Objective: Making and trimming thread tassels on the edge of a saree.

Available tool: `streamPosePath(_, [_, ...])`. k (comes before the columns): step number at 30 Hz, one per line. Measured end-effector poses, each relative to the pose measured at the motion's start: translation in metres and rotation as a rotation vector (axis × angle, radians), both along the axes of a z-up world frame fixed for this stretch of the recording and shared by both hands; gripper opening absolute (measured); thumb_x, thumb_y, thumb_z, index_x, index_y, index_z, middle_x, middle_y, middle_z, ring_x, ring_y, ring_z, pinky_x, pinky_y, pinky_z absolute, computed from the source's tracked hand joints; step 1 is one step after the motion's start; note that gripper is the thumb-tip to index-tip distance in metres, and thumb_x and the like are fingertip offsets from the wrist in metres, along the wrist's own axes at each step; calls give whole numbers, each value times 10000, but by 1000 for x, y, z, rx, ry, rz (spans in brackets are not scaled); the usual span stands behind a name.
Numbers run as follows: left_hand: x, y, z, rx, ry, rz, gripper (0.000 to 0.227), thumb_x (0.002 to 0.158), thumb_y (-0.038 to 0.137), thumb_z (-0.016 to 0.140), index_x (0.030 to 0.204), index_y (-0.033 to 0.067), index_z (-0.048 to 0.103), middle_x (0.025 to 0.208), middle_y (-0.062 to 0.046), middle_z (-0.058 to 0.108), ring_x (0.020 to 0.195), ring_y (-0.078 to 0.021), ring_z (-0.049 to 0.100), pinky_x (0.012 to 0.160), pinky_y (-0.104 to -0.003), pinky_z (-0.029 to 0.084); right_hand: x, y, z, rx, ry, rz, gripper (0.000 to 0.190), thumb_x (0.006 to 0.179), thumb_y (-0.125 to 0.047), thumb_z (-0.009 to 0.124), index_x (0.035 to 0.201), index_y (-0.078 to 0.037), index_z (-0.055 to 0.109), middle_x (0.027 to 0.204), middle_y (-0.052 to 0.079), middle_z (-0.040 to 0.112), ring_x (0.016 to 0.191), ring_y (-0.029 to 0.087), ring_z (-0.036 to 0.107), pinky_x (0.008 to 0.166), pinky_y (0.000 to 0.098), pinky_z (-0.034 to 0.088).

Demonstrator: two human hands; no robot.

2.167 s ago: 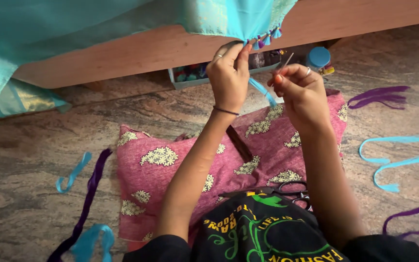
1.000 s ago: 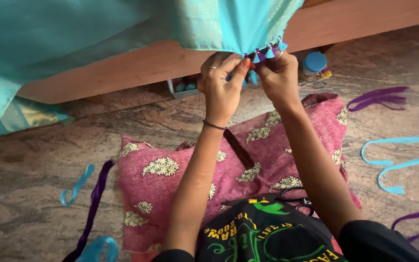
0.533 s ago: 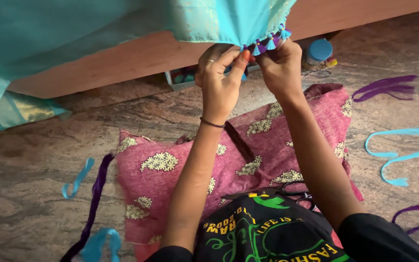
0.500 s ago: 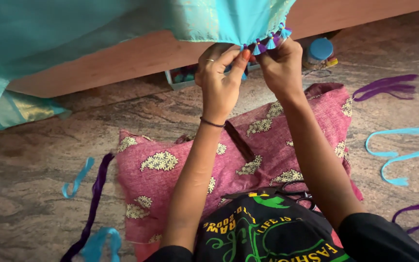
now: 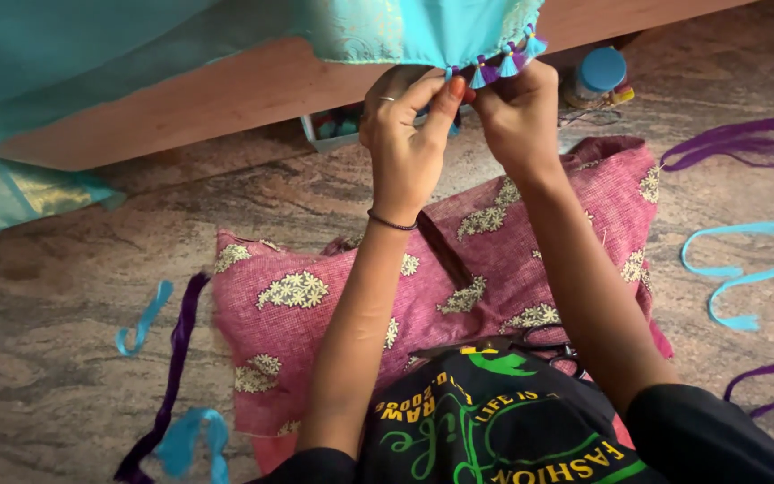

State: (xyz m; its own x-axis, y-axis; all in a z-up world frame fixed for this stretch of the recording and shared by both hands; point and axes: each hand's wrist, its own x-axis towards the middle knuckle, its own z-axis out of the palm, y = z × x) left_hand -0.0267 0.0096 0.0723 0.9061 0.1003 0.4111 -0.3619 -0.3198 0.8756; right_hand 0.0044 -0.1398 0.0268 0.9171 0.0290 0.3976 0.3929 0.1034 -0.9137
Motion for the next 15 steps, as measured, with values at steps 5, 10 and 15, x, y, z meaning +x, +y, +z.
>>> streamPosePath(5, [4,-1,-9,78,-157,75,272,1000,327,703,974,68,781,1044,-32,761,1021,-255,644,957,-364,500,-23,15,5,237,9,-55,341,1079,75,504,1393,-36,430,1211,81,650,1055,146,688,945,330,630])
streamPosePath(10, [2,-2,-6,-91,-71,-19,278,1001,291,713,1043,24,778,973,-69,726,914,-185,668,842,-324,518,-41,32,25,180,-211,-116,273,1175,-10,578,1316,-72,353,1222,46,516,1042,106,578,947,263,547])
streamPosePath(15, [0,-11,-7,-298,-44,-143,262,1023,256,702,1064,2,754,926,-59,731,864,-92,665,793,-260,541,-56,30,48,298,-125,-125,245,1180,-26,609,1321,-44,409,1197,73,553,978,85,589,868,207,533])
